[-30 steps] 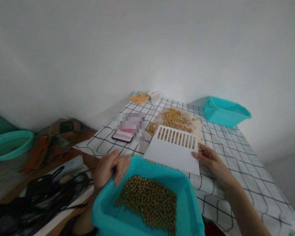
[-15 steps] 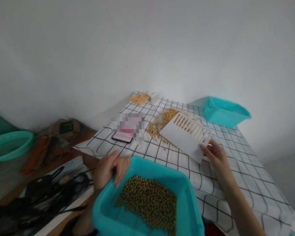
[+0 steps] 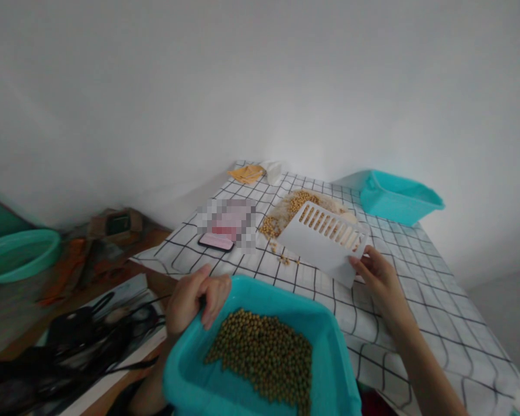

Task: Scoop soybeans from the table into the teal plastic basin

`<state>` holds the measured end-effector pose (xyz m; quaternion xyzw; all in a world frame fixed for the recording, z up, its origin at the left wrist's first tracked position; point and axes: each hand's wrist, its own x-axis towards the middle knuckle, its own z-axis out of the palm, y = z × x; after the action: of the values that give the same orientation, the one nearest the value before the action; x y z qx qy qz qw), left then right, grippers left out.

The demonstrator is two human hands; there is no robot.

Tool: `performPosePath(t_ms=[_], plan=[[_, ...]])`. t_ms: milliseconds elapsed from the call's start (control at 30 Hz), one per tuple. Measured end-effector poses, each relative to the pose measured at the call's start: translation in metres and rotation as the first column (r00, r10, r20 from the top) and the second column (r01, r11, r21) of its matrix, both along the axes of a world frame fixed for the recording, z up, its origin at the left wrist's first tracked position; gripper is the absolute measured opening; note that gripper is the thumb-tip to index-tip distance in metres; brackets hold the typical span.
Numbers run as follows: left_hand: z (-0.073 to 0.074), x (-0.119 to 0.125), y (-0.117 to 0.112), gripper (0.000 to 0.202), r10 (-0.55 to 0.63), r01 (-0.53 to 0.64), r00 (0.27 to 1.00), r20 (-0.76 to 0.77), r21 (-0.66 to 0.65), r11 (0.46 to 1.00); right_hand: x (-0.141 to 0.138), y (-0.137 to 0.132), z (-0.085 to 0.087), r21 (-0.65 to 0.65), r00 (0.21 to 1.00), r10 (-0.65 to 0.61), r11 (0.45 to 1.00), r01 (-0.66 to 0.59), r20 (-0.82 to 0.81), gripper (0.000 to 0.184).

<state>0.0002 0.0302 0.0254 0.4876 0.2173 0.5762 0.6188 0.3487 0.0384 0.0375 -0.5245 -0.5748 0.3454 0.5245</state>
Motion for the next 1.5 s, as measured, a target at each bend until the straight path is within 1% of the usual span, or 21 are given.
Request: performPosePath(t_ms=[100, 133, 200, 300, 433, 533, 600, 700, 767, 900, 1033, 1200, 1300, 1500], plan=[[-0.001, 0.000, 0.000, 0.068, 0.017, -0.016, 1.000, 0.023, -0.013, 1.000, -0.002, -0.001, 0.000, 0.001, 1.000, 0.024, 1.000, -0.024, 0.006, 0.021], [-0.001, -0.001, 0.001, 0.068, 0.007, -0.007, 1.000, 0.019, -0.010, 1.000, -0.002, -0.001, 0.000, 0.001, 1.000, 0.019, 1.000, -0.019, 0.010, 0.021], [-0.001, -0.002, 0.001, 0.068, -0.056, 0.057, 0.998, -0.021, 0.004, 0.998, -0.003, 0.000, 0.000, -0.005, 1.000, 0.003, 1.000, -0.003, 0.020, 0.024], [-0.001, -0.003, 0.001, 0.068, -0.035, 0.035, 0.999, -0.004, 0.001, 0.999, -0.005, 0.002, 0.001, -0.021, 1.000, 0.007, 1.000, -0.007, 0.017, 0.028], [0.000, -0.001, 0.000, 0.069, 0.004, -0.004, 1.000, 0.015, -0.010, 1.000, -0.006, 0.005, 0.002, -0.073, 0.998, 0.066, 0.995, -0.067, -0.019, 0.028], [0.001, 0.000, 0.000, 0.068, -0.020, 0.020, 1.000, -0.011, 0.018, 1.000, -0.007, 0.006, 0.003, -0.101, 0.994, 0.101, 0.989, -0.105, -0.047, 0.026], [0.003, 0.001, 0.000, 0.068, -0.017, 0.017, 1.000, -0.006, 0.041, 0.999, -0.008, 0.006, 0.005, -0.114, 0.993, 0.116, 0.986, -0.119, -0.036, 0.026], [0.004, 0.002, -0.001, 0.068, 0.026, -0.027, 1.000, 0.011, 0.041, 0.999, -0.010, 0.004, 0.008, -0.139, 0.988, 0.151, 0.978, -0.153, -0.023, 0.031], [0.004, 0.001, -0.001, 0.068, 0.021, -0.021, 1.000, -0.007, 0.032, 0.999, -0.012, 0.002, 0.011, -0.160, 0.982, 0.187, 0.969, -0.189, -0.033, 0.033], [0.005, -0.001, 0.000, 0.068, -0.015, 0.016, 0.999, -0.042, 0.041, 0.999, -0.016, -0.003, 0.017, -0.209, 0.967, 0.240, 0.944, -0.254, -0.089, 0.032], [0.008, 0.000, -0.001, 0.069, 0.018, -0.019, 0.999, -0.040, -0.008, 1.000, -0.019, -0.006, 0.022, -0.255, 0.951, 0.272, 0.919, -0.302, -0.148, 0.034], [0.010, 0.003, -0.003, 0.065, 0.031, -0.032, 0.999, -0.012, -0.041, 0.999, -0.017, -0.009, 0.021, -0.277, 0.933, 0.281, 0.900, -0.338, -0.224, 0.033], [0.009, 0.003, -0.004, 0.066, 0.043, -0.044, 0.999, -0.008, -0.049, 0.998, -0.011, -0.011, 0.018, -0.285, 0.930, 0.272, 0.897, -0.338, -0.245, 0.035], [0.009, 0.000, -0.003, 0.069, 0.032, -0.034, 0.998, -0.048, -0.038, 0.999, -0.001, -0.012, 0.012, -0.272, 0.954, 0.195, 0.928, -0.255, -0.230, 0.036]])
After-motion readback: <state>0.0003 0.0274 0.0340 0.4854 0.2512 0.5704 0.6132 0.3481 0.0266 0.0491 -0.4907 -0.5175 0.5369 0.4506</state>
